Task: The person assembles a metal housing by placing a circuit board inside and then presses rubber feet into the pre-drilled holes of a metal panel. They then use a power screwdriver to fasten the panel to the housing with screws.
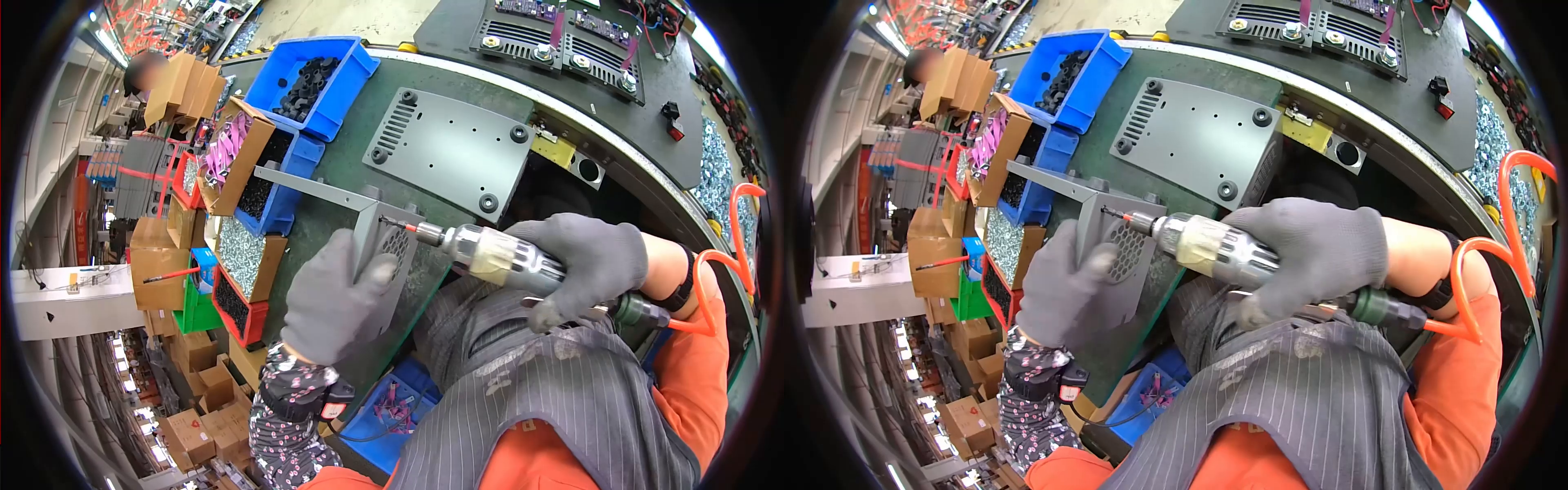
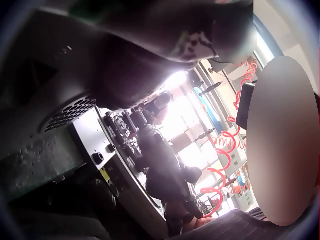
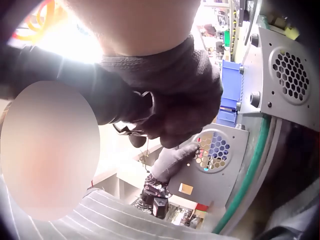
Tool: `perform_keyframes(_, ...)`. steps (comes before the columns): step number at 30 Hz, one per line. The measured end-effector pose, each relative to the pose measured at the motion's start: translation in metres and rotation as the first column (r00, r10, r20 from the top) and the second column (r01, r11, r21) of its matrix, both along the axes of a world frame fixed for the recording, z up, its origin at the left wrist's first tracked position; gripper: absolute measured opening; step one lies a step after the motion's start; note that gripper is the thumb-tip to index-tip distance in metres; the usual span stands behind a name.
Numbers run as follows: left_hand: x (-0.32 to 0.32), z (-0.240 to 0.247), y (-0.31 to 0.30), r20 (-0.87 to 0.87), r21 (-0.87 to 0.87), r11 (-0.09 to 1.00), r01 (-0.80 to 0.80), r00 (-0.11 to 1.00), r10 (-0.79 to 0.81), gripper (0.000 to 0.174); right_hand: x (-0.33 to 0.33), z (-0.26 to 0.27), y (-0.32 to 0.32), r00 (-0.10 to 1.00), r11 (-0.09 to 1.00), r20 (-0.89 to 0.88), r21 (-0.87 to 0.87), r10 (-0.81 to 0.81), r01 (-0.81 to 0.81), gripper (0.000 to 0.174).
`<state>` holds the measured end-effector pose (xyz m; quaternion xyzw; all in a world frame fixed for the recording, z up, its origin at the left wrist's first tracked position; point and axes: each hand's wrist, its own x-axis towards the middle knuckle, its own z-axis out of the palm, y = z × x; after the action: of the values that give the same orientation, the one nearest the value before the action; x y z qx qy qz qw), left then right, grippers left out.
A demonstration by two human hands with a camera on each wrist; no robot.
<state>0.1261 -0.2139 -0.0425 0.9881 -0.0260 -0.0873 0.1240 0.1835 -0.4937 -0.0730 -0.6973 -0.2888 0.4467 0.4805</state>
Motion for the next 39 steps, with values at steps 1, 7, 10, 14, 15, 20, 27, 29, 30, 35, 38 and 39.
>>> perform_keyframes(1,-0.003,-0.003,0.01,0.002,-0.005,1.0,0.003,1.0,-0.003,0.039,0.0,0.0,-0.01,1.0,1.0,-0.01,0.013,0.008,-0.008,0.062)
perform_keyframes(7,-0.064,-0.047,0.093,-0.026,-0.44,0.844,-0.307,0.944,0.329,0.038,-0.004,0.009,-0.09,0.911,0.874,-0.18,-0.4,-0.37,0.276,0.058)
perform_keyframes(10,-0.122,-0.088,0.086,-0.256,-0.162,0.853,-0.496,0.856,0.449,0.052,0.005,-0.015,-0.134,0.914,0.668,0.101,-0.651,-0.394,0.36,0.05)
perform_keyframes(14,-0.122,-0.122,0.042,-0.264,-0.246,0.845,-0.474,0.872,0.413,0.084,0.018,-0.049,-0.161,0.821,0.664,-0.101,-0.647,-0.561,0.374,0.044)
perform_keyframes(15,-0.127,-0.138,0.042,-0.128,-0.207,0.872,-0.443,0.896,0.425,0.087,0.022,-0.054,-0.159,0.802,0.675,-0.147,-0.639,-0.579,0.37,0.04)
perform_keyframes(20,-0.127,-0.166,0.044,0.191,-0.271,0.892,-0.361,0.889,0.417,0.086,0.038,-0.08,-0.145,0.619,0.721,-0.373,-0.405,-0.691,0.562,0.023)
perform_keyframes(27,-0.111,-0.132,0.023,0.301,-0.202,0.954,-0.222,0.913,0.276,0.066,0.006,-0.136,-0.142,0.166,0.398,-0.671,-0.209,-0.723,0.893,0.052)
perform_keyframes(29,-0.116,-0.14,0.029,0.318,-0.201,0.948,-0.247,0.899,0.302,0.063,-0.01,-0.167,-0.11,0.083,0.412,-0.678,-0.34,-0.731,0.845,0.058)
perform_keyframes(30,-0.118,-0.147,0.032,0.326,-0.21,0.94,-0.268,0.887,0.326,0.06,-0.011,-0.193,-0.095,0.064,0.515,-0.769,-0.361,-0.636,0.777,0.062)
perform_keyframes(35,-0.124,-0.123,0.044,0.412,-0.24,0.916,-0.32,0.821,0.395,0.051,0.017,-0.266,-0.006,0.053,0.451,-0.891,-0.176,-0.45,0.875,0.081)
perform_keyframes(38,-0.123,-0.058,0.041,0.527,-0.347,0.816,-0.462,0.624,0.577,0.042,0.018,-0.225,0.024,0.022,0.332,-0.878,-0.157,-0.478,0.93,0.078)
perform_keyframes(39,-0.128,-0.04,0.037,0.519,-0.344,0.808,-0.479,0.62,0.588,0.042,0.01,-0.199,0.027,-0.025,0.285,-0.828,-0.221,-0.559,0.932,0.073)
